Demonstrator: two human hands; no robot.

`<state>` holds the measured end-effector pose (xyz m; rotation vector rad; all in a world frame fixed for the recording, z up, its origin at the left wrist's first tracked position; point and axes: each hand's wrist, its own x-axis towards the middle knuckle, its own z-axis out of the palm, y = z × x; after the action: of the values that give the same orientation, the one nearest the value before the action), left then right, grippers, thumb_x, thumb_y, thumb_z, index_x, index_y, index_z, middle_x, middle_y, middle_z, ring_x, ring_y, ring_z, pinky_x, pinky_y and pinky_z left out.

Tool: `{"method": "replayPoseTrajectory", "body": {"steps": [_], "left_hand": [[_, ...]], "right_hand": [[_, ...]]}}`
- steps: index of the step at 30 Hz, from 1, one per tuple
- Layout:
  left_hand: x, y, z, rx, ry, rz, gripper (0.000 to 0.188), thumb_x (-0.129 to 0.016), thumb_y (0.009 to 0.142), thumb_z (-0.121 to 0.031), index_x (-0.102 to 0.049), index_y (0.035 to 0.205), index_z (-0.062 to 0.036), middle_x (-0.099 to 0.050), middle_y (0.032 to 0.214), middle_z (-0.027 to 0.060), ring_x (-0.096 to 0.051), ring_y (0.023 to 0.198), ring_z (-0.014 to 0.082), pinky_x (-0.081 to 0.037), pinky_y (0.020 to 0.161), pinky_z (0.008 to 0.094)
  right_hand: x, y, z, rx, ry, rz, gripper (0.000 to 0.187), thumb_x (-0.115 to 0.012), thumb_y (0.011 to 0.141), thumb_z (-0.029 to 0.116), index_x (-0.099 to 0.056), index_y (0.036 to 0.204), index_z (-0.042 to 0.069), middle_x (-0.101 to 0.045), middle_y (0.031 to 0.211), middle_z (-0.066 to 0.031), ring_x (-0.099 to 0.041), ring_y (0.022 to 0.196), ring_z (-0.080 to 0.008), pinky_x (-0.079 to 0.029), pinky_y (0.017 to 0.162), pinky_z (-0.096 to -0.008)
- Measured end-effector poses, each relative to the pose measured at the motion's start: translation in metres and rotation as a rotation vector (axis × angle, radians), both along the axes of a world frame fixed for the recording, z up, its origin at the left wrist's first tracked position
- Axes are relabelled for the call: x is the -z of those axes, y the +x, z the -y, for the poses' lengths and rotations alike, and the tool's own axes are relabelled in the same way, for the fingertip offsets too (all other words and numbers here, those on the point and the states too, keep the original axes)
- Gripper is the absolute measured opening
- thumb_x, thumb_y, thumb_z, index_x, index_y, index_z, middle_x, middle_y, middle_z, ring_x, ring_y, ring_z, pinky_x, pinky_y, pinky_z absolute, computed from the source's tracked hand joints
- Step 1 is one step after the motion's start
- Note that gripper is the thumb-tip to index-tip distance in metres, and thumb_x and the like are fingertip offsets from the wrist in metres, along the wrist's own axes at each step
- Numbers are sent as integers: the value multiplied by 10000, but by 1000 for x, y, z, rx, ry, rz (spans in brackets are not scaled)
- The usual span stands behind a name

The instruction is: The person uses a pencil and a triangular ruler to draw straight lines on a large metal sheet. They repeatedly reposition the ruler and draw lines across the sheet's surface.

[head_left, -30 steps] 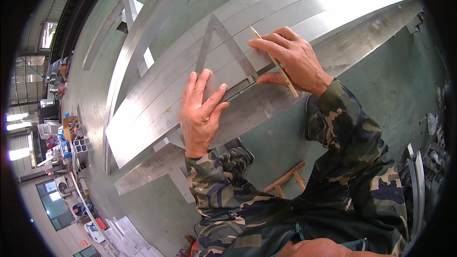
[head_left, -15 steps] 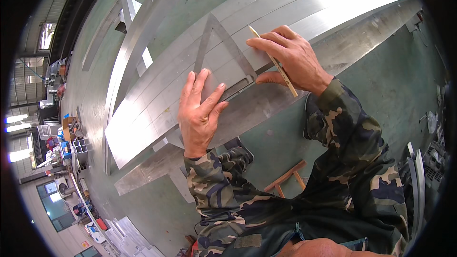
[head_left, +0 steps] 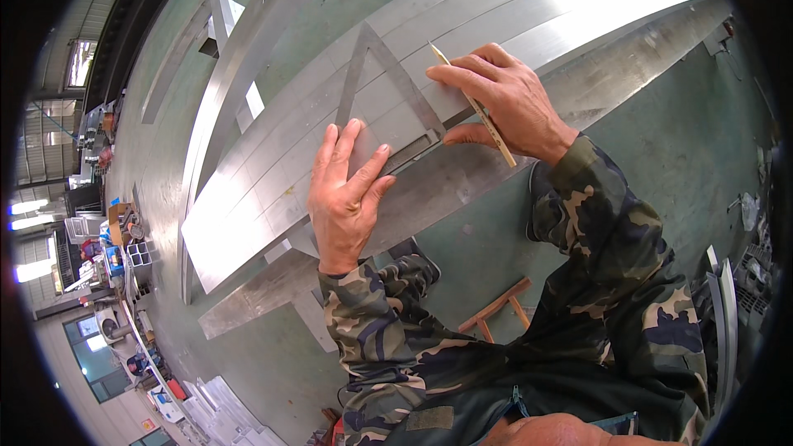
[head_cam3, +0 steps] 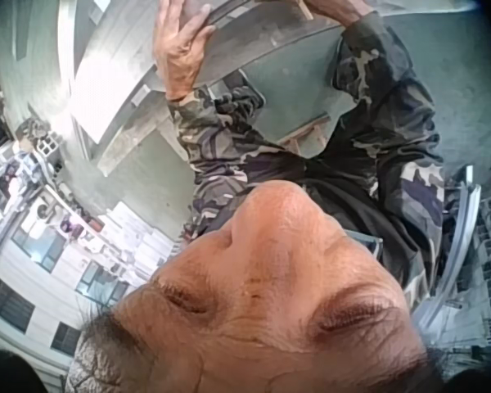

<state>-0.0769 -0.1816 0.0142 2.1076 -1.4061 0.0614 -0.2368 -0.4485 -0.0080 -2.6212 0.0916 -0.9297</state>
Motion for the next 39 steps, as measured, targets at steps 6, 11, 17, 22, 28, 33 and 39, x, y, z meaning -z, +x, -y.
{"method": "replayPoseTrajectory", "body": {"steps": [6,11,17,22,28,33,39], "left_hand": [[-2,0,0,1,-4,-15,475,-893,855,-150,-844,1319,-239,-652,1604,74,-490,1576,381,-468,1257,472],[-3,-1,0,4,-3,-7,477,-897,850,-132,-846,1314,-229,-650,1606,75,-490,1575,384,-466,1257,470],[-1,-1,2,-3,-19,-20,464,-901,848,-145,-852,1303,-222,-660,1594,74,-497,1570,383,-469,1250,470],[-4,0,-3,-22,-27,-3,454,-906,840,-166,-859,1288,-226,-671,1579,61,-518,1548,377,-472,1239,465],[-5,3,-3,-13,-48,4,448,-906,839,-207,-860,1284,-235,-675,1572,54,-532,1529,373,-472,1229,470],[-1,4,-2,-1,-71,18,428,-897,851,-267,-849,1266,-177,-674,1562,75,-545,1507,395,-444,1236,497],[-4,3,2,2,-89,31,567,-886,853,-299,-745,1349,-61,-658,1552,90,-549,1501,400,-425,1239,538]], "right_hand": [[-1,0,-1,7,-3,-6,913,-891,734,656,-660,1499,215,-749,1299,-26,-641,1224,-289,-581,996,-468],[-2,0,-1,7,-14,13,918,-886,734,664,-659,1498,209,-749,1276,-31,-643,1218,-289,-584,984,-459],[-6,-2,1,6,-17,-9,916,-912,742,625,-650,1507,195,-758,1258,-47,-658,1201,-302,-590,966,-470],[-22,0,7,-102,317,-35,723,-881,938,409,-626,1543,105,-781,1262,-76,-705,1148,-302,-595,956,-434],[-56,42,2,-43,638,51,309,-690,1070,228,-797,1251,1,-819,943,-98,-751,815,-175,-599,783,-326],[-52,95,13,90,626,44,269,-696,1004,191,-795,1167,2,-827,979,-120,-757,846,-189,-595,805,-337],[-42,121,25,153,704,7,270,-706,987,213,-792,1147,13,-822,1008,-103,-756,899,-199,-591,851,-331]]}}
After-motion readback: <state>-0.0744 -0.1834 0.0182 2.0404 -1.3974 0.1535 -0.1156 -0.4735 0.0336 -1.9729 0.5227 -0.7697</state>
